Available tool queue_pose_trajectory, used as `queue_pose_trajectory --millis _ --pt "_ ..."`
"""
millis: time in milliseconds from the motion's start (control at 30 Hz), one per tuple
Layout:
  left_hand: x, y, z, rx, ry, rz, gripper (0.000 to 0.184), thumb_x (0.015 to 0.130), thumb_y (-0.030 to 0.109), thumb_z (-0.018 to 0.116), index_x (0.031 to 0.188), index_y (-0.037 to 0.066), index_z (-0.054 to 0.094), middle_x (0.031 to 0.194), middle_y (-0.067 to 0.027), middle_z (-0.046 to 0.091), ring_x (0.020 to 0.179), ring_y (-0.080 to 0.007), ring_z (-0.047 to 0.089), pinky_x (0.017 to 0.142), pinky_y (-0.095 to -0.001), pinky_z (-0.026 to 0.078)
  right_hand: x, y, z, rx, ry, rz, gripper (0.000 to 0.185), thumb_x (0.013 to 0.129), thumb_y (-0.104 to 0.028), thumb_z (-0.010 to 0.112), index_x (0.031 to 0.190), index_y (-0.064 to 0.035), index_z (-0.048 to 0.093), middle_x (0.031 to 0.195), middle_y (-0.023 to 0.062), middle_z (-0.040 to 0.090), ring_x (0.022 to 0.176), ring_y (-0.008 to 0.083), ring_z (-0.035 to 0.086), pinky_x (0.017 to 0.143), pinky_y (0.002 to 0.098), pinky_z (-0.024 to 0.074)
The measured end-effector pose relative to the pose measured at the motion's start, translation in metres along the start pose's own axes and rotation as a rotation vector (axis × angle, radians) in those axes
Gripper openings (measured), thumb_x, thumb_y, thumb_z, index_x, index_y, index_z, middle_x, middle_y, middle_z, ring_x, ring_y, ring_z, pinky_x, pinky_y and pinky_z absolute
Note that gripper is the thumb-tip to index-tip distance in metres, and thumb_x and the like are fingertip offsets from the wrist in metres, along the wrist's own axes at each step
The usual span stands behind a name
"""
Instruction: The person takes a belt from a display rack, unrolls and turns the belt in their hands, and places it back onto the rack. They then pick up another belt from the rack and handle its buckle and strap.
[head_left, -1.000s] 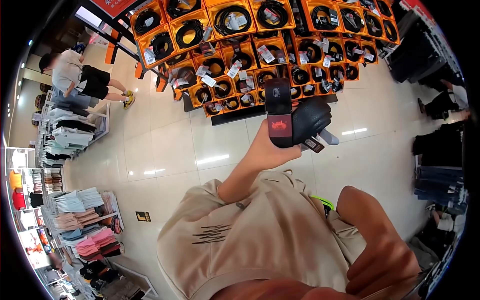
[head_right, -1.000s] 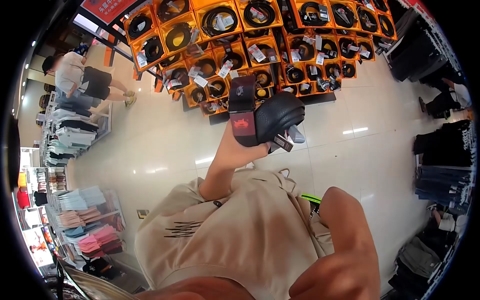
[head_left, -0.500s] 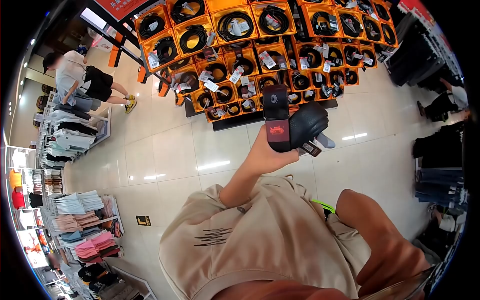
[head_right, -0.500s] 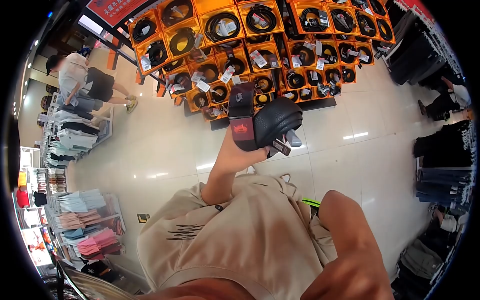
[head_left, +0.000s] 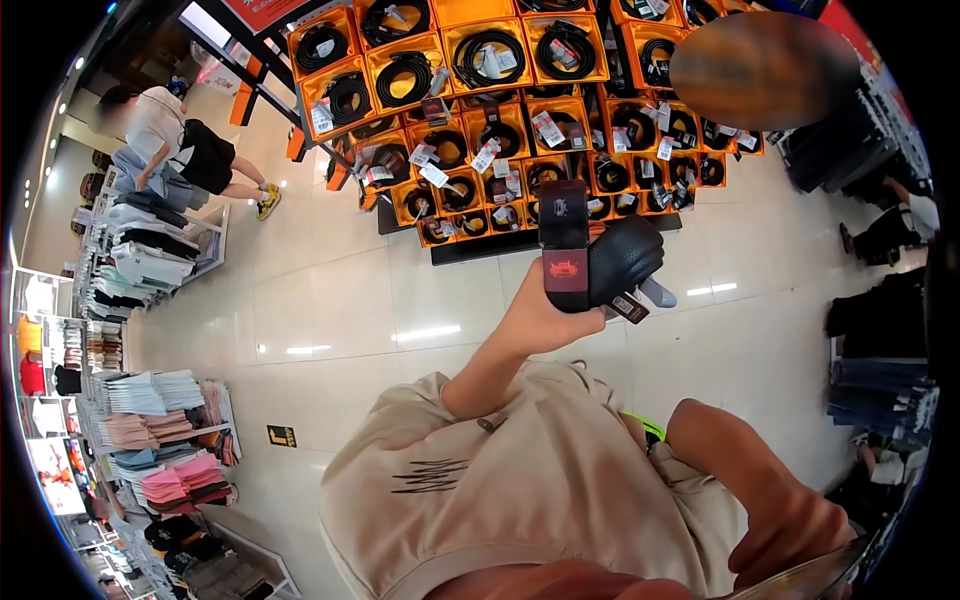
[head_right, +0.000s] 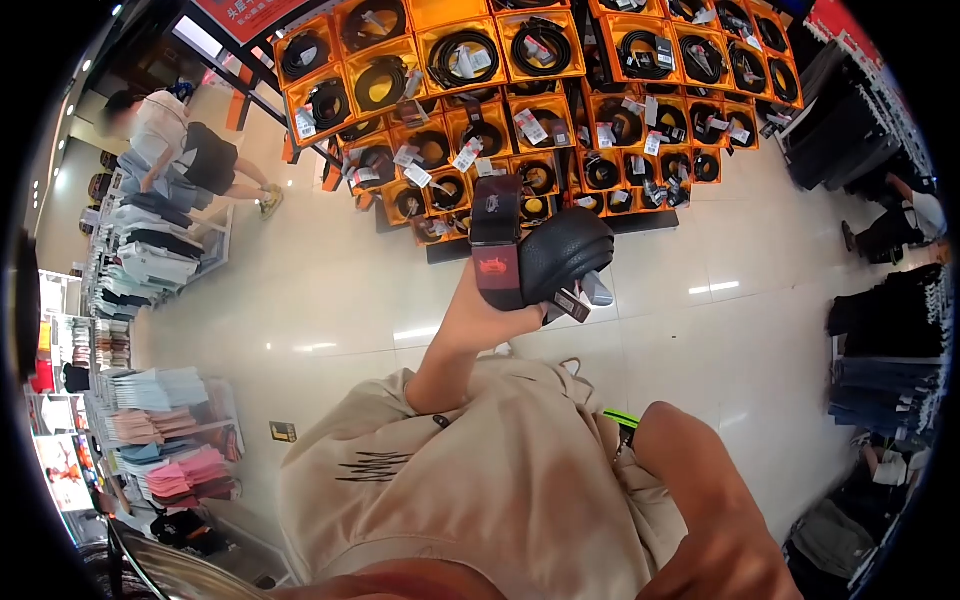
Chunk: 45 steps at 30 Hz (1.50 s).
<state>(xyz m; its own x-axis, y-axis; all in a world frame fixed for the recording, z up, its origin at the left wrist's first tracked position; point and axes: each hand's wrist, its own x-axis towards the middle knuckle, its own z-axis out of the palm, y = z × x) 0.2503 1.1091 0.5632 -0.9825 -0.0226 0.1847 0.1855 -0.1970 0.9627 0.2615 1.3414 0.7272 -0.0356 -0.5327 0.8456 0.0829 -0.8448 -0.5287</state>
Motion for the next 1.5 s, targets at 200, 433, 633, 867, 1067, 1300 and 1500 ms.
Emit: queue_pose_trajectory --millis 200,433,633,867,1067,1300,1500 --pt "0.001 -0.002 0.004 -0.038 -0.048 -0.058 0.034 0.065 0.002 0.065 0.099 0.0 0.061 0.079 -0.0003 0.061 0.072 -0.006 0.052 0.066 -0.0245 0.046 -0.001 0.009 -0.004 -0.151 0.232 -0.051 0.022 0.096 -0.021 0.053 0.076 -0.0103 0.05 0.057 0.0033 0.045 0.056 0.0077 0.049 0.05 0.0228 0.0428" --pt "-0.002 -0.001 0.009 -0.098 -0.039 -0.073 0.043 0.065 -0.001 0.065 0.108 -0.002 0.06 0.091 -0.003 0.064 0.081 -0.0084 0.057 0.072 -0.0264 0.048 -0.001 0.064 0.007 -0.061 0.88 -0.13 0.039 0.097 -0.051 0.043 0.09 -0.0123 0.043 0.086 0.0051 0.053 0.078 0.0184 0.043 0.067 0.0341 0.0411" --pt "-0.003 0.01 0.021 -0.047 0.004 -0.13 0.049 0.065 -0.003 0.064 0.113 -0.002 0.058 0.093 -0.0022 0.061 0.083 -0.0072 0.054 0.073 -0.0247 0.047 0.015 0.073 0.015 -0.019 0.666 -0.055 0.042 0.099 -0.056 0.032 0.112 -0.0219 0.054 0.1 0.0005 0.058 0.103 0.0233 0.042 0.086 0.0399 0.0401" --pt "-0.001 -0.003 0.019 0.057 -0.002 -0.082 0.043 0.064 -0.002 0.064 0.106 -0.001 0.059 0.087 -0.0011 0.061 0.079 -0.0069 0.053 0.071 -0.0245 0.045 -0.004 0.08 0.035 -0.079 0.884 -0.001 0.063 0.094 -0.064 0.02 0.095 -0.0241 0.069 0.091 -0.0003 0.049 0.089 0.0193 0.038 0.08 0.0364 0.0433" --pt "0.001 -0.006 0.02 0.135 -0.014 -0.026 0.038 0.063 -0.001 0.064 0.101 0.0 0.059 0.083 0.0 0.059 0.076 -0.0067 0.051 0.069 -0.0237 0.044 -0.018 0.079 0.035 -0.234 0.899 0.062 0.051 0.09 -0.052 0.032 0.102 -0.0163 0.066 0.098 0.0047 0.052 0.094 0.0238 0.042 0.084 0.038 0.043" --pt "0.001 -0.007 0.02 0.116 0.001 -0.056 0.041 0.063 -0.002 0.064 0.104 0.0 0.058 0.083 0.0004 0.059 0.076 -0.0062 0.051 0.068 -0.0235 0.044 -0.032 0.061 0.016 -0.897 0.79 0.11 0.044 0.084 -0.039 0.046 0.11 -0.0073 0.063 0.106 0.0105 0.055 0.1 0.029 0.047 0.088 0.0398 0.0428" --pt "-0.002 -0.007 0.014 0.023 -0.049 -0.124 0.045 0.064 -0.001 0.064 0.109 -0.001 0.058 0.085 -0.0002 0.061 0.078 -0.0061 0.053 0.069 -0.0243 0.046 -0.04 0.069 -0.037 -1.659 0.652 0.13 0.047 0.08 -0.028 0.058 0.117 0.0004 0.06 0.113 0.0155 0.058 0.105 0.0335 0.051 0.092 0.0413 0.0426"
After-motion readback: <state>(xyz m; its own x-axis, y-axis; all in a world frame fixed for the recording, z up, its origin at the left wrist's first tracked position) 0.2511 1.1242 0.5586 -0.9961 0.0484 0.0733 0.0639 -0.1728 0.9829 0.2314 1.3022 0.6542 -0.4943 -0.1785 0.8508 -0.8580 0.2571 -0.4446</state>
